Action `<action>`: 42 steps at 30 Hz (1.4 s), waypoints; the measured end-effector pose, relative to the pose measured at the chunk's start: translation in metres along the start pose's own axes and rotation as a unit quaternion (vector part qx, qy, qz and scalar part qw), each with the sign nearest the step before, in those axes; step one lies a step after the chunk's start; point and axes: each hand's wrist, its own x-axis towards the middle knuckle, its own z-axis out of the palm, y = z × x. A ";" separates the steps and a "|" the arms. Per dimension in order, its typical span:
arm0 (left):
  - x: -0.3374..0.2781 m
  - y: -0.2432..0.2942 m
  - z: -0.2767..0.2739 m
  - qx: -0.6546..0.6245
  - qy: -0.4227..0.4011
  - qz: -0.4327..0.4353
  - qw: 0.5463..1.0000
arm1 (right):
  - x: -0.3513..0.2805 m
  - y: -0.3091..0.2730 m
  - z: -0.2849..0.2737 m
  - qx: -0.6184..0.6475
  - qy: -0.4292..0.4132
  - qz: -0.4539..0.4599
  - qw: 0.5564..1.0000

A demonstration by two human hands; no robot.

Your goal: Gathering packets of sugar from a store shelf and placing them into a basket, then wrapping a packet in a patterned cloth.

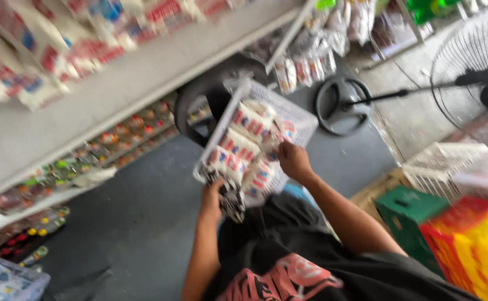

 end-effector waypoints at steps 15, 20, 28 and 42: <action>-0.071 0.056 0.046 -0.043 -0.284 -0.102 0.952 | -0.110 -0.165 -0.105 0.222 -0.235 -0.041 0.946; -0.111 0.061 0.052 -0.061 -0.485 -0.128 0.863 | -0.122 -0.195 -0.089 0.373 -0.167 0.070 0.910; -0.153 0.088 0.063 -0.178 -0.328 0.023 0.927 | -0.170 -0.202 -0.058 0.224 0.080 -0.087 0.967; -0.134 0.098 0.044 -0.261 -0.446 0.006 0.856 | -0.230 -0.235 -0.038 -0.196 -0.101 -0.469 0.855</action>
